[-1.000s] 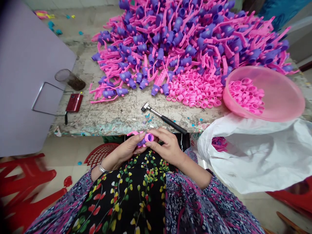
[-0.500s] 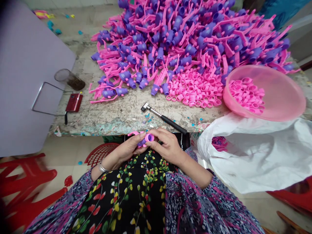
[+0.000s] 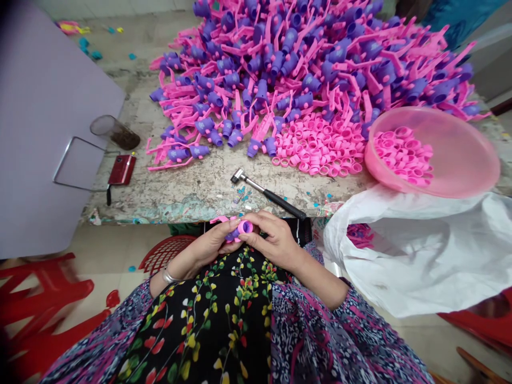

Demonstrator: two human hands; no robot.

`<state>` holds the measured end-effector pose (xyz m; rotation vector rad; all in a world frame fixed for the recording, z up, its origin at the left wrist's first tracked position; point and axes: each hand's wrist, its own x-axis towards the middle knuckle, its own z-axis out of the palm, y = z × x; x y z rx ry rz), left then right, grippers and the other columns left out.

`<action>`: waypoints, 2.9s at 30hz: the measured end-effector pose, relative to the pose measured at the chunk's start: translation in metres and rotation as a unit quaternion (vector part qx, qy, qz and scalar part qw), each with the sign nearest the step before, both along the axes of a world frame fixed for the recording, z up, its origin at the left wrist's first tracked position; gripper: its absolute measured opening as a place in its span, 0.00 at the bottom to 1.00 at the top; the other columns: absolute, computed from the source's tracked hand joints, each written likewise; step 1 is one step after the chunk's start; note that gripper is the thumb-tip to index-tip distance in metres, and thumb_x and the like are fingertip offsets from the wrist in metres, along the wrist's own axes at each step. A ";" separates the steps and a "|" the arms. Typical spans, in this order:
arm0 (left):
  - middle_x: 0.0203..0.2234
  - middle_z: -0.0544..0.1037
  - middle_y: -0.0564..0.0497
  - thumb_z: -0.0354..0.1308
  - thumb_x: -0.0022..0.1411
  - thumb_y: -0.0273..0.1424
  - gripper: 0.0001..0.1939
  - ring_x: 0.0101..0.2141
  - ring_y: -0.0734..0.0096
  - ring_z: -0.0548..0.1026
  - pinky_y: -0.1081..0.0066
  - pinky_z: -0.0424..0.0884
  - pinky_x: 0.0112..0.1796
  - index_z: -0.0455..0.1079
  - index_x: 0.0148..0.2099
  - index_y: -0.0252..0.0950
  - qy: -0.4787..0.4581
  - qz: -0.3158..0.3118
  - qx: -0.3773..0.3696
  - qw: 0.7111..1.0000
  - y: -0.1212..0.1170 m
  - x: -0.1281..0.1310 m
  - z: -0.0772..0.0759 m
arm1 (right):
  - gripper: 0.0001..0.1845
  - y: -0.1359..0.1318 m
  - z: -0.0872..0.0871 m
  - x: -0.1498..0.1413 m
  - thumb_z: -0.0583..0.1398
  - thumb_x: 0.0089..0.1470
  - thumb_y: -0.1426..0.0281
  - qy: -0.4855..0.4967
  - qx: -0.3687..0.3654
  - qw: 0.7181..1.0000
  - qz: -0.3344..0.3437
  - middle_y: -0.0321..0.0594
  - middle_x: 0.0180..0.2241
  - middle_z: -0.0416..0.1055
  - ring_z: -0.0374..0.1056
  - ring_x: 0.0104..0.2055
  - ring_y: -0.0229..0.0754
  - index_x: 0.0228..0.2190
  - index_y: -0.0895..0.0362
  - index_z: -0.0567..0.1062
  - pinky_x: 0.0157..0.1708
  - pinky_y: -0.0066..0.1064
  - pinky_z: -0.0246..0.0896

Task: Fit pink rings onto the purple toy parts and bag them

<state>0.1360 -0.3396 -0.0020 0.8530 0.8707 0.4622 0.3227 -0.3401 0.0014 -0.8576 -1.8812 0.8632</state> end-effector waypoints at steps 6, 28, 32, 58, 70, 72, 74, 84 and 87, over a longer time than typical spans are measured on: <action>0.14 0.55 0.61 0.50 0.62 0.54 0.26 0.15 0.82 0.47 0.73 0.41 0.18 0.60 0.29 0.36 -0.006 0.009 0.006 1.000 -0.001 0.000 0.000 | 0.14 -0.003 0.000 -0.002 0.62 0.60 0.65 0.011 -0.014 1.000 -0.013 0.38 0.34 0.74 0.70 0.34 0.39 0.47 0.54 0.75 0.35 0.32 0.68; 0.22 0.60 0.56 0.54 0.55 0.60 0.30 0.24 0.77 0.57 0.75 0.56 0.26 0.62 0.29 0.36 0.093 0.074 0.029 0.992 -0.003 -0.001 0.010 | 0.21 -0.004 0.001 0.002 0.51 0.67 0.65 -0.072 0.015 0.997 -0.017 0.46 0.45 0.77 0.74 0.45 0.44 0.58 0.54 0.70 0.45 0.36 0.71; 0.23 0.63 0.55 0.48 0.57 0.62 0.32 0.27 0.74 0.61 0.73 0.62 0.29 0.64 0.32 0.36 0.135 0.093 0.058 0.985 -0.003 -0.001 0.007 | 0.21 -0.004 -0.001 0.002 0.51 0.68 0.65 -0.078 0.005 0.997 -0.015 0.47 0.46 0.76 0.73 0.48 0.45 0.59 0.55 0.69 0.47 0.37 0.70; 0.27 0.74 0.49 0.37 0.69 0.52 0.25 0.29 0.61 0.74 0.69 0.59 0.29 0.64 0.42 0.39 0.508 -0.021 0.349 0.788 -0.002 -0.004 0.023 | 0.19 0.006 -0.012 -0.005 0.52 0.67 0.66 -0.060 0.006 0.998 -0.017 0.44 0.44 0.78 0.75 0.45 0.44 0.57 0.50 0.70 0.44 0.36 0.72; 0.23 0.73 0.49 0.39 0.66 0.56 0.30 0.26 0.60 0.73 0.68 0.57 0.26 0.67 0.46 0.36 0.565 -0.056 0.372 0.734 0.004 -0.009 0.025 | 0.21 0.004 -0.022 -0.008 0.52 0.67 0.69 -0.056 -0.004 0.998 -0.006 0.48 0.48 0.77 0.74 0.50 0.44 0.58 0.54 0.69 0.48 0.37 0.70; 0.23 0.71 0.50 0.40 0.65 0.57 0.30 0.26 0.61 0.72 0.68 0.60 0.27 0.67 0.43 0.36 0.534 -0.032 0.367 0.761 0.007 -0.010 0.022 | 0.21 0.006 -0.018 -0.008 0.51 0.67 0.68 -0.061 -0.009 0.998 -0.006 0.47 0.48 0.77 0.74 0.48 0.44 0.59 0.54 0.69 0.48 0.37 0.70; 0.24 0.71 0.51 0.41 0.65 0.57 0.29 0.27 0.64 0.71 0.68 0.63 0.29 0.66 0.40 0.37 0.455 0.005 0.354 0.817 0.012 -0.010 0.018 | 0.22 0.007 -0.011 -0.009 0.50 0.68 0.65 -0.055 -0.026 0.998 -0.010 0.46 0.46 0.77 0.74 0.46 0.44 0.59 0.53 0.69 0.47 0.38 0.70; 0.27 0.69 0.52 0.46 0.61 0.59 0.30 0.28 0.74 0.65 0.75 0.65 0.29 0.68 0.34 0.35 0.139 0.102 0.085 0.981 0.013 -0.002 0.006 | 0.23 0.004 -0.006 -0.007 0.50 0.67 0.55 0.145 -0.258 0.952 -0.076 0.35 0.28 0.71 0.67 0.29 0.36 0.52 0.55 0.74 0.35 0.32 0.66; 0.27 0.68 0.53 0.49 0.61 0.58 0.28 0.28 0.75 0.65 0.76 0.64 0.29 0.68 0.35 0.35 0.105 0.110 0.047 0.987 0.011 -0.002 0.005 | 0.23 0.003 -0.009 -0.009 0.51 0.66 0.54 0.152 -0.274 0.947 -0.070 0.35 0.28 0.71 0.67 0.28 0.36 0.48 0.56 0.76 0.33 0.31 0.64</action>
